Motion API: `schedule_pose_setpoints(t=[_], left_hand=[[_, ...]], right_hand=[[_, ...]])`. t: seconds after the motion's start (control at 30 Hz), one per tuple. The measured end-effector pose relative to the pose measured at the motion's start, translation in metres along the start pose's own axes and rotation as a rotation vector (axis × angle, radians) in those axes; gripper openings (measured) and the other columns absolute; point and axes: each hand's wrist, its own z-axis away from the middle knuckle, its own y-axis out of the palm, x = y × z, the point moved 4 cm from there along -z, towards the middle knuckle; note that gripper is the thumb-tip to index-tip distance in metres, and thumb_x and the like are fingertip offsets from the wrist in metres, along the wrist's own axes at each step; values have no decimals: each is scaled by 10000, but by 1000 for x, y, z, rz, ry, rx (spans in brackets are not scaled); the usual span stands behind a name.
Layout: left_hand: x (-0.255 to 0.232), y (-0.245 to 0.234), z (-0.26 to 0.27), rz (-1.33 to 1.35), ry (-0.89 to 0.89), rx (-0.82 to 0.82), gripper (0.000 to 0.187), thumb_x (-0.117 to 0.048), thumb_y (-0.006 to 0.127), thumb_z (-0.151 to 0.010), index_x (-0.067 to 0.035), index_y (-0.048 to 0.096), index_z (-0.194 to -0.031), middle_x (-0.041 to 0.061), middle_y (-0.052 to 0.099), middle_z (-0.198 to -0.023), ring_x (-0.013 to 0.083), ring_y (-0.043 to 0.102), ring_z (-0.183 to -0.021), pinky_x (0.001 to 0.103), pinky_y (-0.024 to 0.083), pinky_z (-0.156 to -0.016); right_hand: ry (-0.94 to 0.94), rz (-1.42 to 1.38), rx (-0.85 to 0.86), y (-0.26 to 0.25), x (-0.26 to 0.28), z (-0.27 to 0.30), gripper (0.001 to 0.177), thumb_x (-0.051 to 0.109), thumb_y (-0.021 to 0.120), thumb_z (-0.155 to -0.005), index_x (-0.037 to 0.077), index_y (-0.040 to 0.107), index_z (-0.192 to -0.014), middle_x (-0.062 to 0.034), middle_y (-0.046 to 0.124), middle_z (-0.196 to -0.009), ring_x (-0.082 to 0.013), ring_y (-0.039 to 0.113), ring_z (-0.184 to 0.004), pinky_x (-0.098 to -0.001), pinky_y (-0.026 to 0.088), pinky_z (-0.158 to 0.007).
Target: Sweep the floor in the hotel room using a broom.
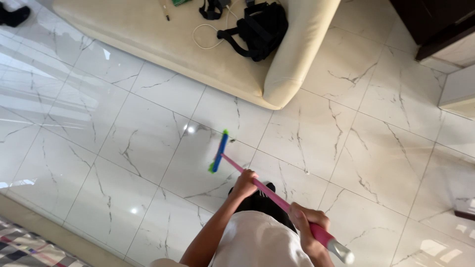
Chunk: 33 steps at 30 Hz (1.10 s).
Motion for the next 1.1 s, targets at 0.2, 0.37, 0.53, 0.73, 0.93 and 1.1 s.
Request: schedule_pose_setpoints(t=[0.2, 0.37, 0.53, 0.73, 0.93, 1.1], left_hand=[[92, -20, 5, -105, 45, -99, 49, -56, 694, -769, -70, 741, -769, 171, 733, -877, 391, 684, -892, 485, 571, -756], [80, 11, 2, 54, 70, -28, 32, -98, 729, -755, -88, 756, -770, 175, 715, -878, 373, 703, -860, 474, 585, -763], [31, 25, 3, 106, 167, 49, 102, -107, 720, -772, -105, 760, -866, 143, 725, -968, 347, 685, -985, 445, 569, -875], [6, 5, 27, 102, 264, 102, 86, -88, 693, -833, -72, 749, -896, 153, 721, -995, 357, 684, -1003, 451, 564, -896], [48, -22, 12, 13, 119, 82, 102, -106, 692, -866, -58, 726, -949, 173, 682, -1060, 363, 646, -1085, 450, 536, -969], [93, -16, -4, -71, 111, 59, 158, -97, 717, -794, -73, 742, -948, 158, 670, -1093, 372, 597, -1128, 470, 525, -940]], right_hand=[[-26, -181, 59, 63, -78, 10, 395, -27, 524, -1022, 22, 472, -634, -14, 464, -594, -87, 389, -528, -274, 312, -499], [-223, 68, -197, 75, -79, 28, 149, -25, 707, -870, 40, 601, -952, -49, 664, -817, -70, 548, -581, -246, 461, -545], [-305, 117, -250, 91, -29, 30, 135, -30, 725, -860, 33, 620, -917, -70, 698, -823, -81, 627, -590, -235, 509, -581], [-213, 298, -229, 60, -28, 52, 60, -21, 698, -830, -21, 706, -771, -117, 721, -708, -148, 709, -578, -289, 550, -567], [97, 226, -180, 59, -72, 58, 216, 20, 615, -932, -66, 725, -767, -134, 657, -620, -168, 602, -508, -307, 484, -465], [82, 173, -153, 92, -103, 51, 189, 6, 659, -908, -26, 771, -759, -127, 658, -503, -132, 522, -370, -285, 353, -376]])
